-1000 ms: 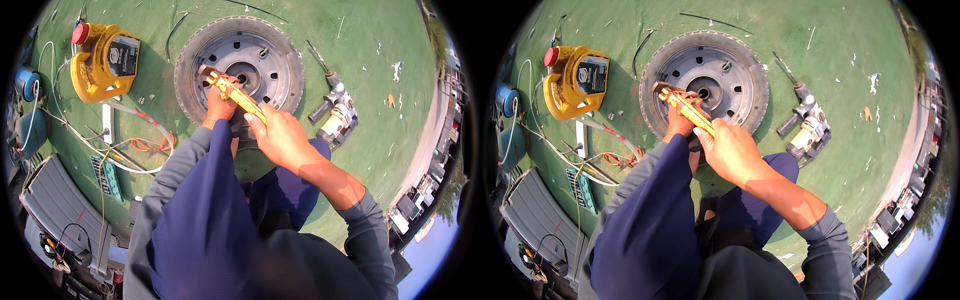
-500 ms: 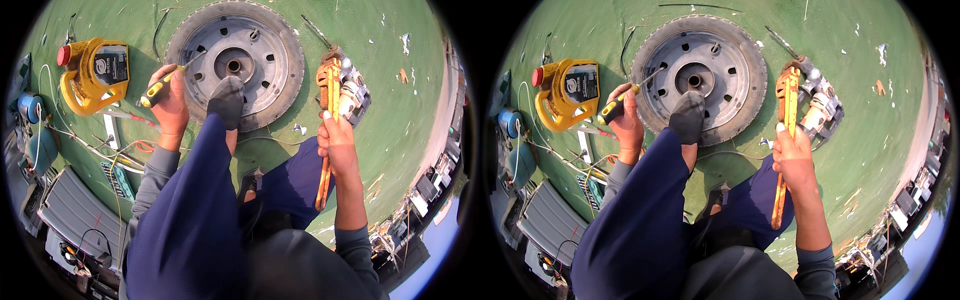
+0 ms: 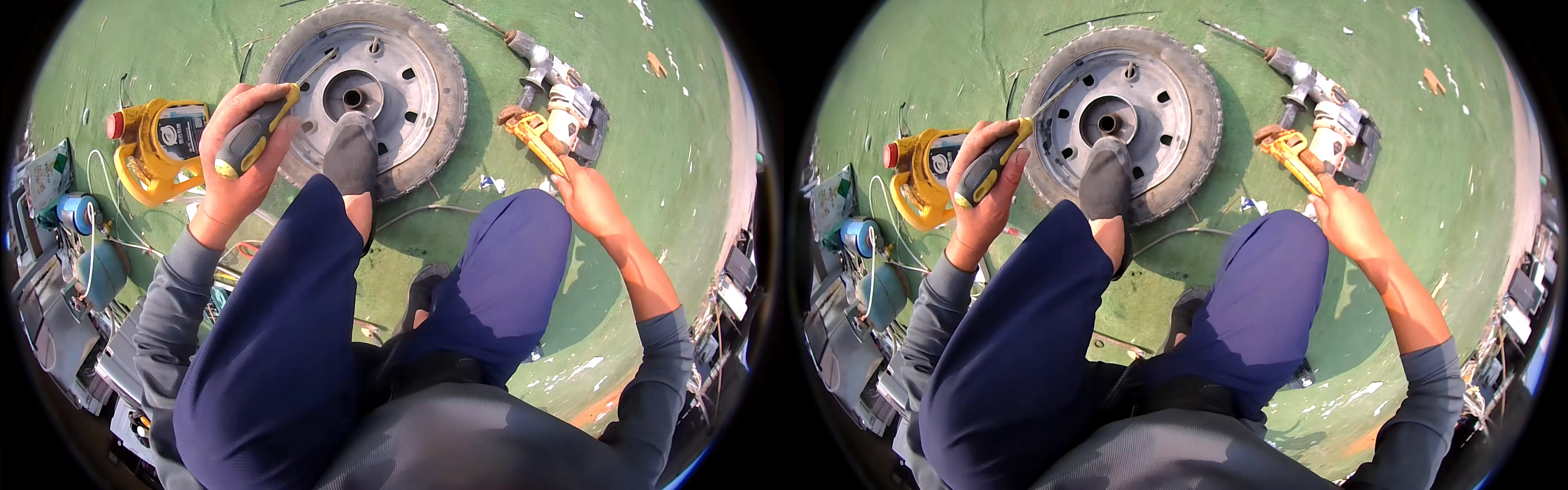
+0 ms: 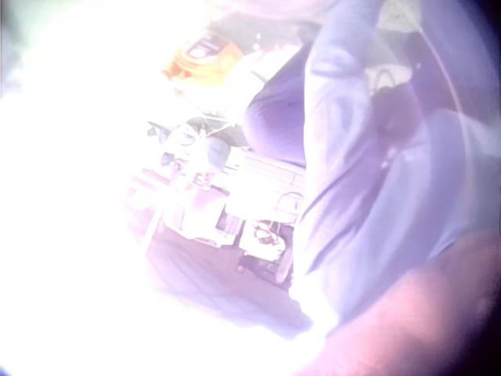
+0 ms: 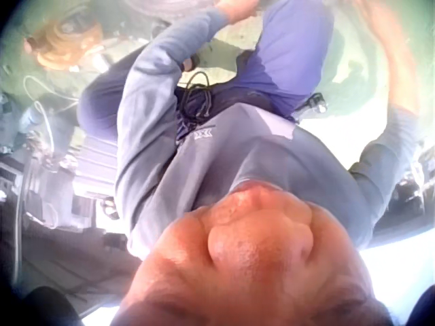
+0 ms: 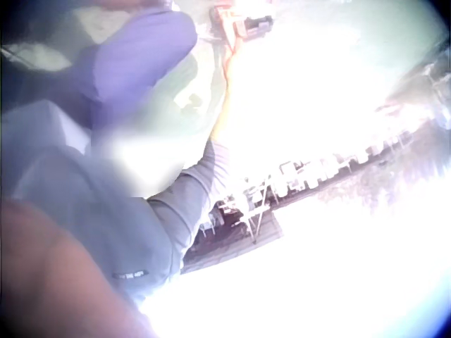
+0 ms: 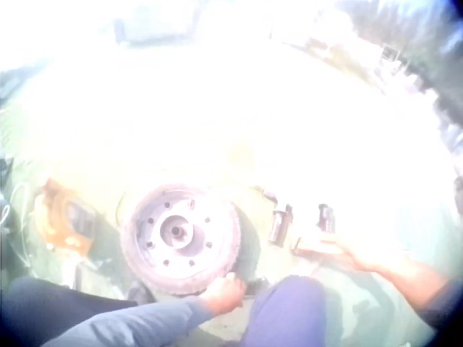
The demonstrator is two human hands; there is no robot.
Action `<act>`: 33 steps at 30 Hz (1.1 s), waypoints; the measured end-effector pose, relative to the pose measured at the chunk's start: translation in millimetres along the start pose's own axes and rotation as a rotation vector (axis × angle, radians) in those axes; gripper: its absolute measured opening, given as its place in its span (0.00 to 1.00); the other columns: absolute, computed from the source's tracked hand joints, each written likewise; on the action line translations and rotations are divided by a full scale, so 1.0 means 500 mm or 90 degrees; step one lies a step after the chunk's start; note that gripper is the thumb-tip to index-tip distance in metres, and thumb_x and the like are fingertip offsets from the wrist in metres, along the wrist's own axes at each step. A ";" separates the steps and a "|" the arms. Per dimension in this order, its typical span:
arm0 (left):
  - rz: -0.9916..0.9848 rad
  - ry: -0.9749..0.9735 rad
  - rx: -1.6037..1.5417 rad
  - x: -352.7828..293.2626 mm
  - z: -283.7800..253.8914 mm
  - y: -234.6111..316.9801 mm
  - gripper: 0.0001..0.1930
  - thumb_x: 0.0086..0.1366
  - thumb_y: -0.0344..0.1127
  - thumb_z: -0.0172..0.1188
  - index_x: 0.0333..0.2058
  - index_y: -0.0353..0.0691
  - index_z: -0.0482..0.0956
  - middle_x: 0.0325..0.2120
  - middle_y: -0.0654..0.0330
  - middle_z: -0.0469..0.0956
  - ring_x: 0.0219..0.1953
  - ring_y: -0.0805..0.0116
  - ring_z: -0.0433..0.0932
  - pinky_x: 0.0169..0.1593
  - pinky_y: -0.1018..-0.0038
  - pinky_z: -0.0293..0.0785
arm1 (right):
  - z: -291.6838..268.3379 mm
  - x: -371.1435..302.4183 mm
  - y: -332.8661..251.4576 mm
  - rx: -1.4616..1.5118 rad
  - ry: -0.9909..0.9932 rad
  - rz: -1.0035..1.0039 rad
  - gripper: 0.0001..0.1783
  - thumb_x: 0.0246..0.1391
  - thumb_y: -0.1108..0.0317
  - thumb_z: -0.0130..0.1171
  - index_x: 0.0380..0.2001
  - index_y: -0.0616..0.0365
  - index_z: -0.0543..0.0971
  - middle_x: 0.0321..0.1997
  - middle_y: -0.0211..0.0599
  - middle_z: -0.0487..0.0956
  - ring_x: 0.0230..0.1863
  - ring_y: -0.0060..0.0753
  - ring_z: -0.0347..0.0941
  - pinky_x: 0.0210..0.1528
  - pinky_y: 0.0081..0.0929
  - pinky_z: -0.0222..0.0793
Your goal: The person sits on the floor and uses a pipe wrench and screwdriver to remove a valve stem from a tire rim. They then wipe the removed parts with a cloth.
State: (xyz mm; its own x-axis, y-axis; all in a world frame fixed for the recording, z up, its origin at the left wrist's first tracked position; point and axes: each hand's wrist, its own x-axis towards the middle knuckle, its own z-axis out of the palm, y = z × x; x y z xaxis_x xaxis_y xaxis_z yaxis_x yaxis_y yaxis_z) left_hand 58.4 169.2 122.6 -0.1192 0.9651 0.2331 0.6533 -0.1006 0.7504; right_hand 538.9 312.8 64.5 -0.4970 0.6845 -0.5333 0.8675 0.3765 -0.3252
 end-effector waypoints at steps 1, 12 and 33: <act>0.023 -0.046 0.027 0.008 -0.022 0.026 0.19 0.59 0.21 0.70 0.50 0.36 0.84 0.39 0.55 0.81 0.40 0.60 0.82 0.46 0.70 0.77 | 0.009 -0.007 0.010 -0.052 -0.016 -0.013 0.15 0.67 0.65 0.61 0.47 0.66 0.74 0.33 0.60 0.83 0.37 0.65 0.81 0.40 0.57 0.76; 0.058 -0.803 0.113 -0.037 0.141 0.153 0.19 0.60 0.42 0.72 0.47 0.39 0.86 0.40 0.50 0.84 0.44 0.48 0.84 0.49 0.59 0.80 | -0.041 -0.154 0.046 -0.272 -0.071 -0.073 0.13 0.62 0.63 0.65 0.42 0.61 0.77 0.32 0.55 0.84 0.38 0.63 0.82 0.42 0.58 0.77; 0.573 -0.791 0.680 -0.088 0.606 -0.057 0.17 0.73 0.49 0.54 0.48 0.54 0.90 0.54 0.70 0.86 0.70 0.62 0.70 0.81 0.51 0.35 | 0.002 0.031 -0.047 -0.254 0.080 -0.022 0.15 0.59 0.58 0.70 0.42 0.55 0.82 0.32 0.48 0.85 0.39 0.55 0.85 0.42 0.52 0.79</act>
State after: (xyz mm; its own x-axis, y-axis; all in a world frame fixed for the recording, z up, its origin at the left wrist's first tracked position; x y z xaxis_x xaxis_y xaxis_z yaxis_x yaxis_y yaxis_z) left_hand 271.6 203.0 -96.6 0.7054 0.3663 -0.6069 0.3928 -0.9146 -0.0955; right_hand 510.5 314.0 63.1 -0.5406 0.7292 -0.4195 0.8033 0.5956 0.0002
